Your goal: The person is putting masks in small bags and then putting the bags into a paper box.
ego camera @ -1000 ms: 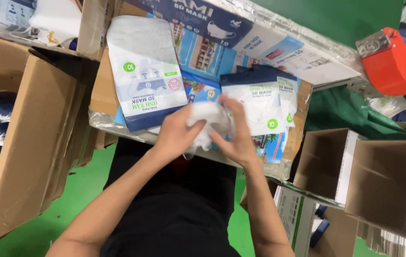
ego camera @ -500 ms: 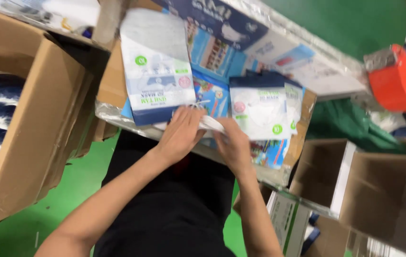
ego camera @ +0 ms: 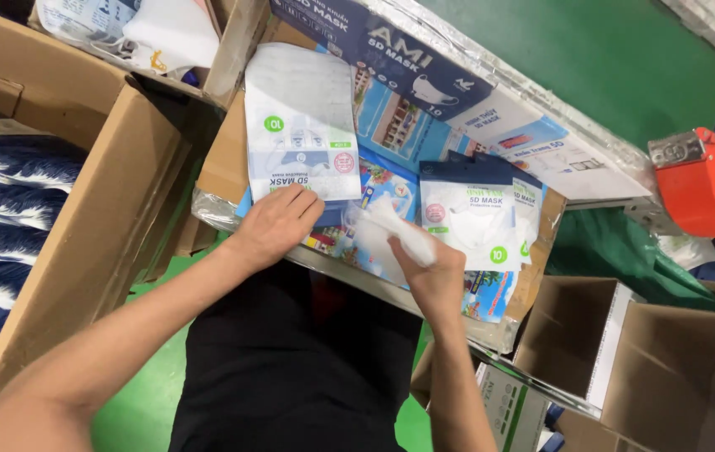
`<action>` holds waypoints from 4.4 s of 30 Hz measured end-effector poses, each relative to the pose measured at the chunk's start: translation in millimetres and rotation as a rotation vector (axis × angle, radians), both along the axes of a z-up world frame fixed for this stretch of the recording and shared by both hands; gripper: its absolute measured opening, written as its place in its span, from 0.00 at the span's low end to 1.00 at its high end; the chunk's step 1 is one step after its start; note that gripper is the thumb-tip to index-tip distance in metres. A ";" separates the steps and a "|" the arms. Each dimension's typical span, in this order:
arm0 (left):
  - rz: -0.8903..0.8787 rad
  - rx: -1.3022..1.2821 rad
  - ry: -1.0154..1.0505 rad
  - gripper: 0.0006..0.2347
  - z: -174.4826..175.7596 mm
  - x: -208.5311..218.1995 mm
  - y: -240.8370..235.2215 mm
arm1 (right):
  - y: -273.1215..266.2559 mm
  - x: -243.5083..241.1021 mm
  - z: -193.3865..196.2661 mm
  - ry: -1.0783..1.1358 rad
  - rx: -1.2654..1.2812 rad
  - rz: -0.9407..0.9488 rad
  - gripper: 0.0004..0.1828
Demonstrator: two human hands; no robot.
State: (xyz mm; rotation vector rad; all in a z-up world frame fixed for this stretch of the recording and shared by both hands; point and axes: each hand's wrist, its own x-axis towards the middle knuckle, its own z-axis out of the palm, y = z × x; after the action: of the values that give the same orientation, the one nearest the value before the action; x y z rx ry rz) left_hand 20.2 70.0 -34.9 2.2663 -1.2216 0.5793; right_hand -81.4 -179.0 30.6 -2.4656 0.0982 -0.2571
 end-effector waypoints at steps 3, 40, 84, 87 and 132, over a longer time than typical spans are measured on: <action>0.039 0.197 0.057 0.09 -15.6 4.2 -4.8 | 6.4 7.6 -46.7 0.094 0.954 -0.170 0.16; 0.115 -1.282 1.573 0.10 -35.2 -67.8 -98.1 | 20.7 31.3 -52.5 -0.160 1.435 -0.324 0.13; 0.054 -0.133 0.598 0.43 -17.9 -68.5 -230.2 | -95.8 97.6 89.7 -0.585 -0.299 -0.098 0.28; -0.041 -0.053 0.631 0.43 -9.3 -51.6 -231.4 | -82.6 187.7 105.2 -0.479 0.033 0.072 0.11; 0.044 -0.253 0.475 0.42 12.1 -22.4 -82.3 | 3.6 13.7 -20.1 -0.158 0.431 0.425 0.50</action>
State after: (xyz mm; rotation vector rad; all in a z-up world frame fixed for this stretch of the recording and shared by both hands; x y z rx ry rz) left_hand -2.3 -12.3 -22.7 2.0581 -0.8153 0.1772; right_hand -67.7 -175.3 10.5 -1.9709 -0.3946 -0.2163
